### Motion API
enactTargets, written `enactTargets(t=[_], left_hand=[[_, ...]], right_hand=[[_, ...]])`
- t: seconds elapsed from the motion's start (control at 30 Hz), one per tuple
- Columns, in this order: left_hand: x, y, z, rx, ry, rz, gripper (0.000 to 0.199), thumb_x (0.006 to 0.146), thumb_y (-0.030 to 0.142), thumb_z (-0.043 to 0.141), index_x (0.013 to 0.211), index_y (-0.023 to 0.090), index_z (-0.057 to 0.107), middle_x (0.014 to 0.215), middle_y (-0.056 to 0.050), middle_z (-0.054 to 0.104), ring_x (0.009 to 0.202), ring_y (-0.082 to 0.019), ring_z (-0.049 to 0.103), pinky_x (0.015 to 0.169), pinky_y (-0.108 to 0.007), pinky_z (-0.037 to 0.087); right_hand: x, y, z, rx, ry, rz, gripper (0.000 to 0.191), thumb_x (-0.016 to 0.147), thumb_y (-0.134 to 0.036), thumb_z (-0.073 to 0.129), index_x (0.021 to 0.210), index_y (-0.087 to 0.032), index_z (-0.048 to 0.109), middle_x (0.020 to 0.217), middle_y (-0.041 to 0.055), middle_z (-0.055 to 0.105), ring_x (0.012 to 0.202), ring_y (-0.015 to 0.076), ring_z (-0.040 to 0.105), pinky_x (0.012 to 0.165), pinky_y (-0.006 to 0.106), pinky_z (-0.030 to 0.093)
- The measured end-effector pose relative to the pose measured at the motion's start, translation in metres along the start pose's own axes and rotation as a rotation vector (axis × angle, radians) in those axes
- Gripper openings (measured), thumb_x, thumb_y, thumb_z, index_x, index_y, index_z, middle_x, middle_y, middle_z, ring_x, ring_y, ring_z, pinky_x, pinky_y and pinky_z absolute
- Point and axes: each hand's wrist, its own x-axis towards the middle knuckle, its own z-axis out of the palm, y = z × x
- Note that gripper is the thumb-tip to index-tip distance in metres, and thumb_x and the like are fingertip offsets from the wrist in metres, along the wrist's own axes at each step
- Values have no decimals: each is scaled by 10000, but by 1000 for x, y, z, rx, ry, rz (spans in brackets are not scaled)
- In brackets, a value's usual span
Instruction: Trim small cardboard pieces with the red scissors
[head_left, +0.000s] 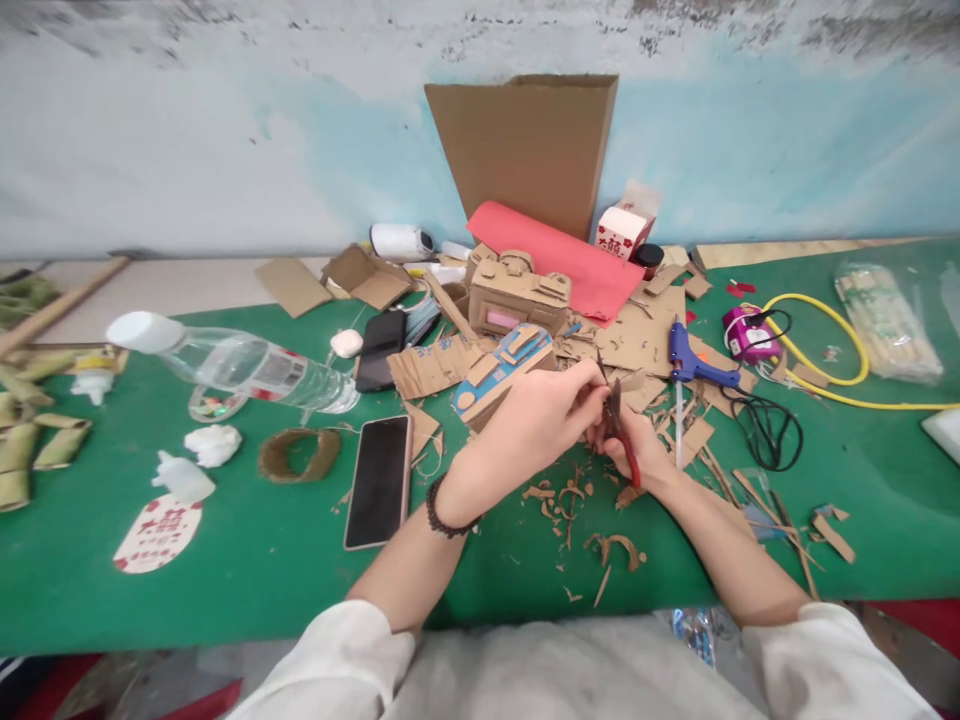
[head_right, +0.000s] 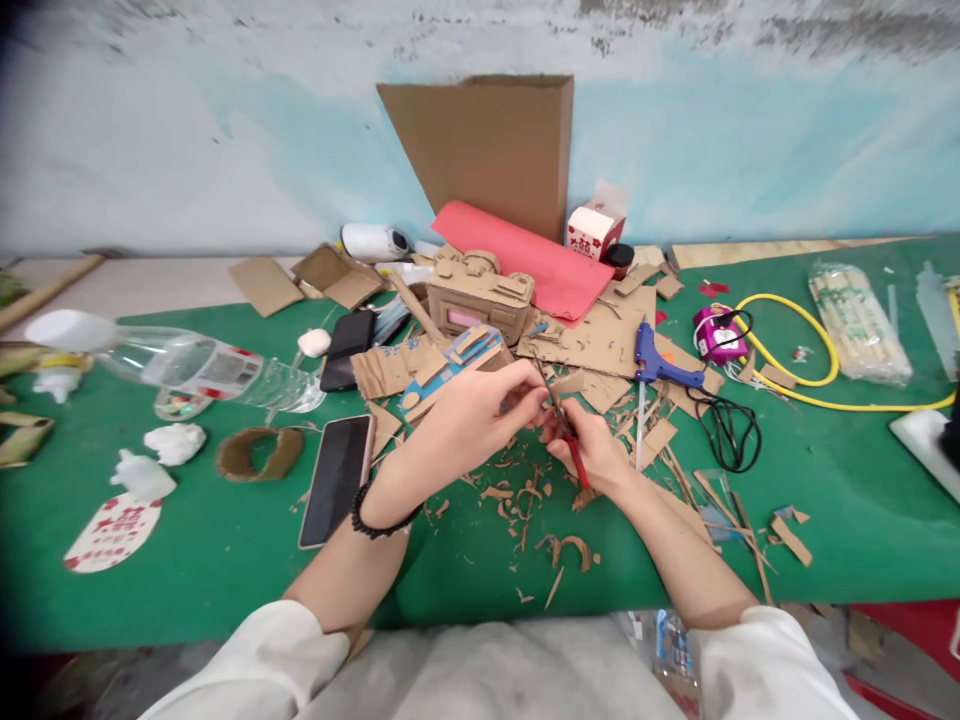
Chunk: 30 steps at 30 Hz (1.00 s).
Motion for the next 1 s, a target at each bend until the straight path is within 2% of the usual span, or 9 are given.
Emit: enactTargets(t=[0.13, 0.33, 0.53, 0.83, 1.0], left_hand=[[3, -3, 6, 24, 22, -14, 113, 1056, 231, 544, 976, 205, 621, 795, 1, 757, 720, -154, 710, 700, -255, 472], [5, 0, 10, 5, 52, -23, 98, 1048, 225, 551, 975, 208, 614, 775, 15, 773, 704, -144, 723, 692, -242, 481], [4, 4, 6, -55, 60, 10, 127, 1052, 251, 549, 948, 203, 605, 769, 19, 771, 702, -129, 732, 687, -227, 504], [-2, 7, 1, -4, 104, 64, 109, 1028, 207, 551, 935, 196, 606, 754, 17, 753, 682, -127, 708, 697, -242, 503], [-5, 8, 2, 9, 118, 101, 107, 1022, 185, 548, 939, 192, 614, 755, 18, 744, 673, -120, 694, 679, -235, 486]], right_hand=[[1, -4, -1, -72, 10, 28, 666, 946, -860, 475, 1064, -221, 616, 833, 64, 730, 654, 219, 664, 658, 349, 550], [2, -8, -2, -74, -2, -6, 668, 960, -861, 446, 1031, -215, 600, 792, 57, 736, 656, 203, 671, 677, 330, 547], [4, -11, -3, -8, -26, -37, 670, 958, -858, 454, 1090, -218, 600, 887, 65, 741, 673, 203, 685, 659, 338, 546], [2, -5, 0, -27, 6, -61, 593, 986, -790, 509, 1118, -224, 623, 894, 65, 757, 685, 206, 701, 647, 337, 559], [1, -4, -1, -18, 26, -104, 683, 963, -835, 486, 1153, -201, 658, 877, 67, 758, 662, 197, 691, 633, 323, 573]])
